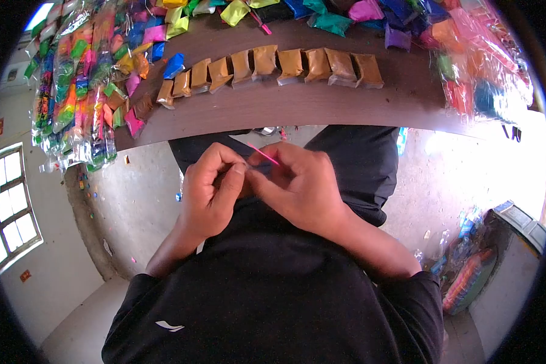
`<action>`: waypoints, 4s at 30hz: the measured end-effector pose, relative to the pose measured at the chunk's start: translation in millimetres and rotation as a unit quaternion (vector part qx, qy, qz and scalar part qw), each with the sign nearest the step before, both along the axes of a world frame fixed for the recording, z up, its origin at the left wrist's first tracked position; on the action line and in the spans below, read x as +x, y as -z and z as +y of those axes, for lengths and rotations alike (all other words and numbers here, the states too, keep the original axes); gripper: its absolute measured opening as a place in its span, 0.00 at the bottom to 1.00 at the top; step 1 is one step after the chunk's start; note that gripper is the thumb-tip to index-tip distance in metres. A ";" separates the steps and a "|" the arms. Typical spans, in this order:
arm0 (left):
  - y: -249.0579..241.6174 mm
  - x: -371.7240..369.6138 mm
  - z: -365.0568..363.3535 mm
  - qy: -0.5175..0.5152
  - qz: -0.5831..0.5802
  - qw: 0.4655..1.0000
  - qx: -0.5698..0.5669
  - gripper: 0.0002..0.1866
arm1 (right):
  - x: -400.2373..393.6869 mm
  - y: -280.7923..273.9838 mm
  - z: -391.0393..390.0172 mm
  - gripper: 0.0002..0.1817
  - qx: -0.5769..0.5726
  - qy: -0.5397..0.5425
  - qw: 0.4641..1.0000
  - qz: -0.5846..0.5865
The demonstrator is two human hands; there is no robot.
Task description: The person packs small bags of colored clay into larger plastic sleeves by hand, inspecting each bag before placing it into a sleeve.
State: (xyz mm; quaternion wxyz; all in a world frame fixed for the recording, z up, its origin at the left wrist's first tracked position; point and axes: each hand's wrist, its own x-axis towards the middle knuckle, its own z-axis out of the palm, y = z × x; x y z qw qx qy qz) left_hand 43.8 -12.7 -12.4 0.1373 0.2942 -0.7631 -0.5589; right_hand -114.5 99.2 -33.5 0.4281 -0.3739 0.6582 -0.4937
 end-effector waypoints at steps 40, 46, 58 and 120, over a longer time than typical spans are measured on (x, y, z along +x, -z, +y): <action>-0.4 -7.1 -8.9 -0.055 0.028 0.996 0.070 0.04 | -20.7 -4.2 -1.4 0.06 -0.063 0.030 0.989 0.134; 1.7 -7.2 -6.9 -0.079 0.040 0.990 0.113 0.05 | -14.6 -7.4 1.8 0.08 -0.102 -0.041 0.979 0.172; 2.5 -9.7 -5.9 -0.047 0.046 0.997 0.049 0.06 | -11.7 0.3 1.4 0.10 -0.038 -0.050 0.996 0.068; -1.3 -19.0 14.3 -0.149 0.115 0.973 0.137 0.08 | -8.6 4.8 3.8 0.09 -0.064 0.015 0.981 -0.183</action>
